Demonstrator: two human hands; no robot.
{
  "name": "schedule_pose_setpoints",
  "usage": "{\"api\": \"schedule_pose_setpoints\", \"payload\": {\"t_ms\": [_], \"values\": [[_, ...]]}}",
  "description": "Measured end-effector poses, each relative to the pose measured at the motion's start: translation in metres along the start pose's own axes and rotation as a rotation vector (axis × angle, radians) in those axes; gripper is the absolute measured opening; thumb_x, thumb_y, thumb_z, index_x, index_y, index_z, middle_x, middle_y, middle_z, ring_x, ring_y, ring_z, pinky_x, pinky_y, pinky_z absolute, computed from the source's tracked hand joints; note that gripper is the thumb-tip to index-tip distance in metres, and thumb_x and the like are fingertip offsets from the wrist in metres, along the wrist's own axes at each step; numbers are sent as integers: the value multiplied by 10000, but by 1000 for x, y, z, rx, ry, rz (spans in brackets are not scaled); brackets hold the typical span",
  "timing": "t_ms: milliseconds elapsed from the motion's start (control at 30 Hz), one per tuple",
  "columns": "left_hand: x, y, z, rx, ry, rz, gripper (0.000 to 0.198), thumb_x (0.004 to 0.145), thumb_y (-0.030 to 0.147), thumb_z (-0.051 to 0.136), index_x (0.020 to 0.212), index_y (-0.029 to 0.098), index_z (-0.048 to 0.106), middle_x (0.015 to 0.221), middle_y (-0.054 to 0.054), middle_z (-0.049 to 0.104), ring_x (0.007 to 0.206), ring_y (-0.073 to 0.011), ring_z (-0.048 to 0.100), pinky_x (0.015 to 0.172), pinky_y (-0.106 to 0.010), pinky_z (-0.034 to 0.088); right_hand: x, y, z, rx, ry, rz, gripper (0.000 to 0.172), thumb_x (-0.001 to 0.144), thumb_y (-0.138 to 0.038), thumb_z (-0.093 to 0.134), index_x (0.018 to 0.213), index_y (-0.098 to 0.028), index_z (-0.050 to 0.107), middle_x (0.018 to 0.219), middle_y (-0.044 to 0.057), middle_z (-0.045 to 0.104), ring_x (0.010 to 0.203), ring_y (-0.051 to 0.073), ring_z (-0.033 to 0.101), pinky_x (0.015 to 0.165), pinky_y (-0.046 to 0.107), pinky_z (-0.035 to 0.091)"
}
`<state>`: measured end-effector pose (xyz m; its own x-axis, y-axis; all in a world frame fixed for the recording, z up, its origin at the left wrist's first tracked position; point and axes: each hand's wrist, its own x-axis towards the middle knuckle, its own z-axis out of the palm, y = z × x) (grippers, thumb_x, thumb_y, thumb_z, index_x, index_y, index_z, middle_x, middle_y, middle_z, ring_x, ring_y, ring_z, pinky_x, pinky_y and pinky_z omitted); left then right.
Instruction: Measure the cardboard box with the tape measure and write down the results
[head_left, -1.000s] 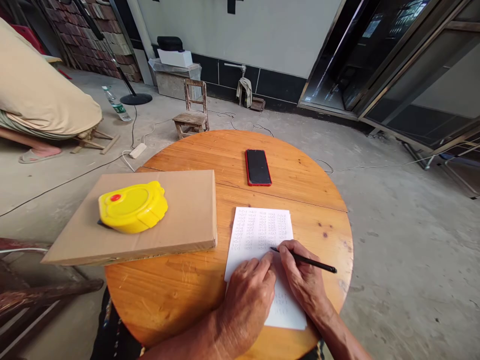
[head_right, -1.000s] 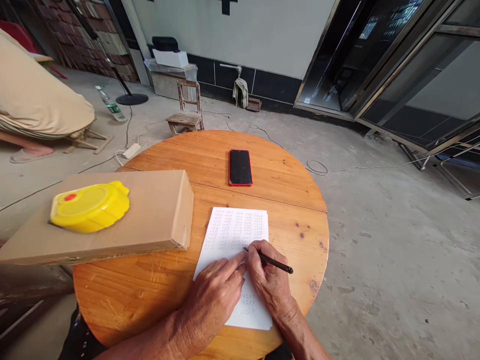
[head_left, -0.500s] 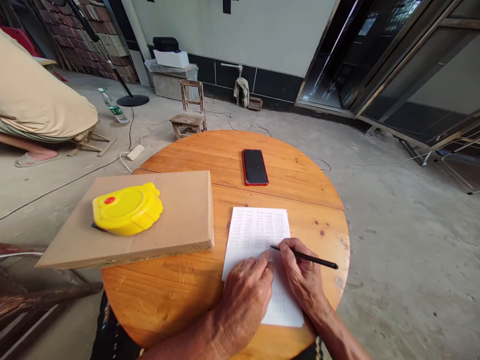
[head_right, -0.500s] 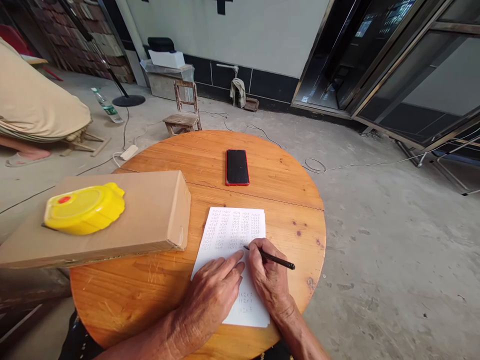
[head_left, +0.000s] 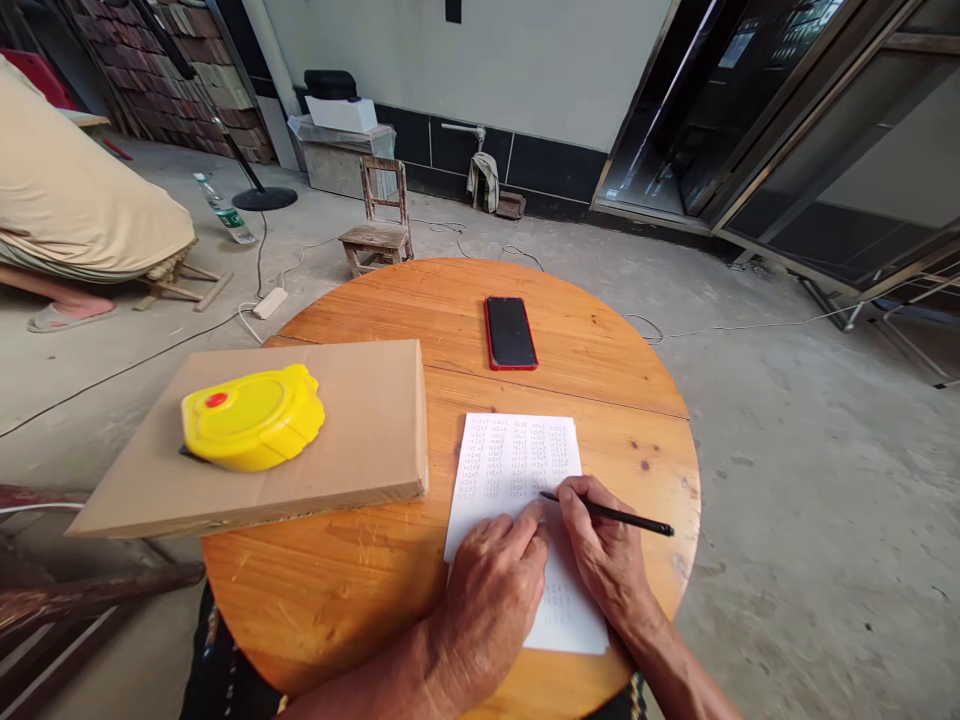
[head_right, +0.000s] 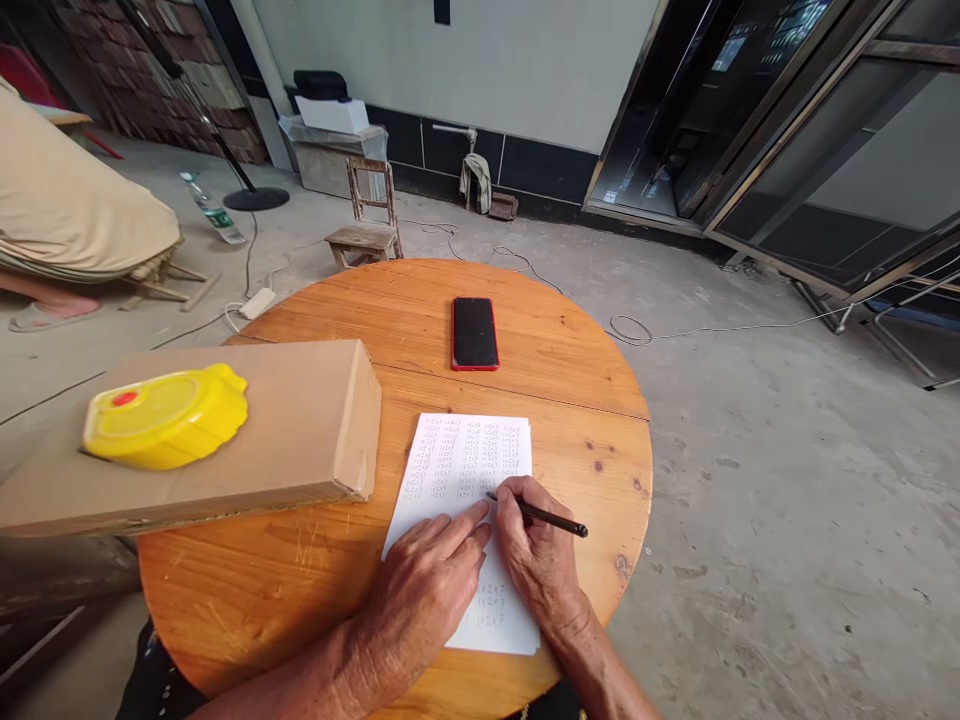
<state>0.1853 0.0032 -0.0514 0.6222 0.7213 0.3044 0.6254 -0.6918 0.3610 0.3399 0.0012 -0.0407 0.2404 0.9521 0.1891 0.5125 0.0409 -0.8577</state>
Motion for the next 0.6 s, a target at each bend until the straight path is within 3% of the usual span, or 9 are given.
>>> {"api": "schedule_pose_setpoints", "payload": {"t_ms": [433,600], "values": [[0,0,0,-19,11,11,251,840,21,509,983,169,653,1208,-48,677,840,-230,625,734,-412,566,1,0,1,-45,-6,-5,237,959,-291,483,767,-196,583,672,-15,567,622,140,507,608,253,423],[1,0,-2,-21,11,11,311,817,11,519,1059,157,648,1214,-42,680,837,-229,636,749,-418,574,0,1,1,-45,-6,7,249,956,-306,488,753,-196,582,657,-17,563,606,137,503,591,249,421]]}}
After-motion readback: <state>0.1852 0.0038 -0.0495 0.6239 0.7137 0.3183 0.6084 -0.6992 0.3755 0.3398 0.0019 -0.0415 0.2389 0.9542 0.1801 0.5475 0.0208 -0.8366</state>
